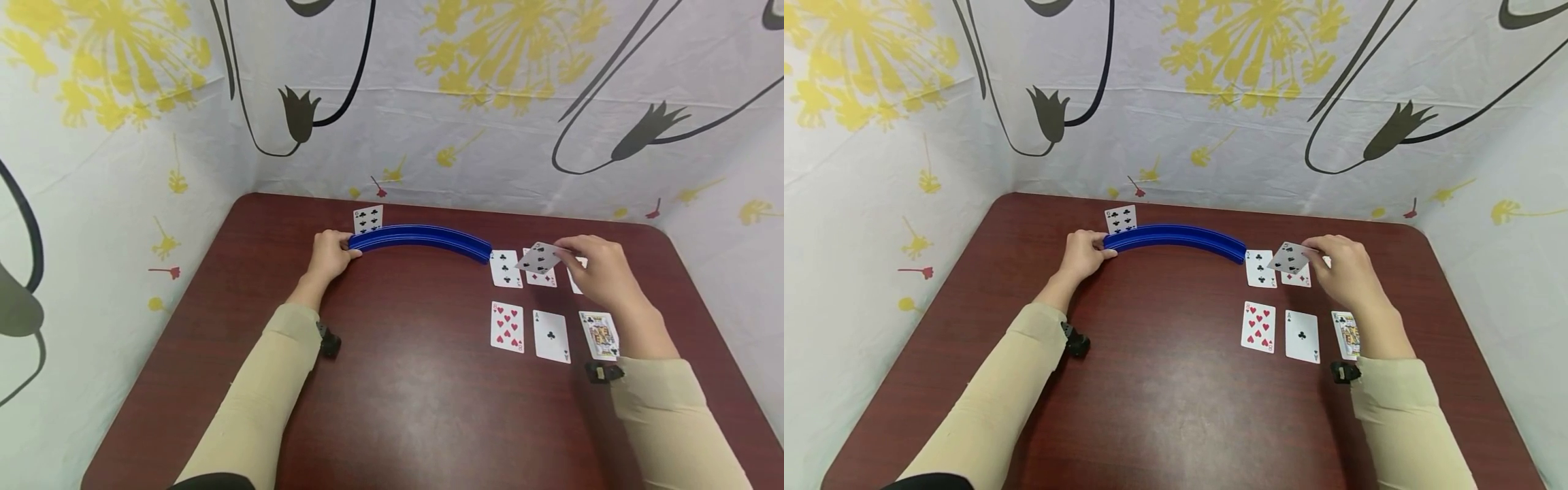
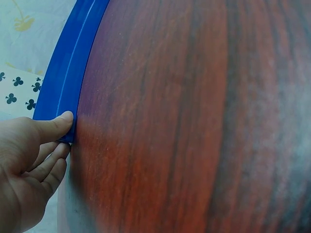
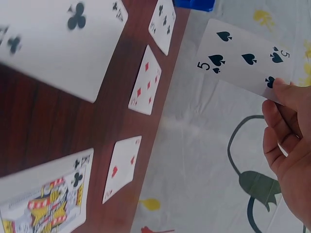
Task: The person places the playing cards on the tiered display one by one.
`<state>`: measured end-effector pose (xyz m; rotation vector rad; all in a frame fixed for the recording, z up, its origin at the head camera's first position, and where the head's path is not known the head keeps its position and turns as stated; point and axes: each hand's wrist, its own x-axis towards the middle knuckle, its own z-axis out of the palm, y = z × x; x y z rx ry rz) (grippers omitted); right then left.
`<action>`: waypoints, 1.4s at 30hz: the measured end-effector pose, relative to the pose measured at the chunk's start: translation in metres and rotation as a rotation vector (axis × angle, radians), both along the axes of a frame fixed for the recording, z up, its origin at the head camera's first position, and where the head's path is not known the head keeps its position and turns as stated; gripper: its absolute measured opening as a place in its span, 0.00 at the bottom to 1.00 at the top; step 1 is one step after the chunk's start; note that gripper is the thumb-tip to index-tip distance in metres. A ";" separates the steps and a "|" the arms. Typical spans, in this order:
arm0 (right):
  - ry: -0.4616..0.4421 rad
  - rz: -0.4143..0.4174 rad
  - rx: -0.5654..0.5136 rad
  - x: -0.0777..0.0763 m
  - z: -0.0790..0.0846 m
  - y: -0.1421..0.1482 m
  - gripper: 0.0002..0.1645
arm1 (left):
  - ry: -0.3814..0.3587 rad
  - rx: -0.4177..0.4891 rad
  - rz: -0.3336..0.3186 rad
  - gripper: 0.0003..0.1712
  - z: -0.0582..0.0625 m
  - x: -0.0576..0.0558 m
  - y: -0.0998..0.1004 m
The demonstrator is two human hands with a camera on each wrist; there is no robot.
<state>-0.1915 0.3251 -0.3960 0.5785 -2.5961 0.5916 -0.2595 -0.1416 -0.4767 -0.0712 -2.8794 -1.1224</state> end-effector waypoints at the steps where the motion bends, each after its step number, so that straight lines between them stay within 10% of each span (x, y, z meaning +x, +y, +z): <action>1: 0.000 0.004 -0.003 -0.001 0.000 -0.002 0.08 | 0.001 0.000 0.001 0.24 0.000 0.000 0.000; 42: 0.022 0.156 -0.063 -0.029 -0.002 -0.074 0.05 | -0.015 0.017 0.012 0.25 0.000 0.000 0.001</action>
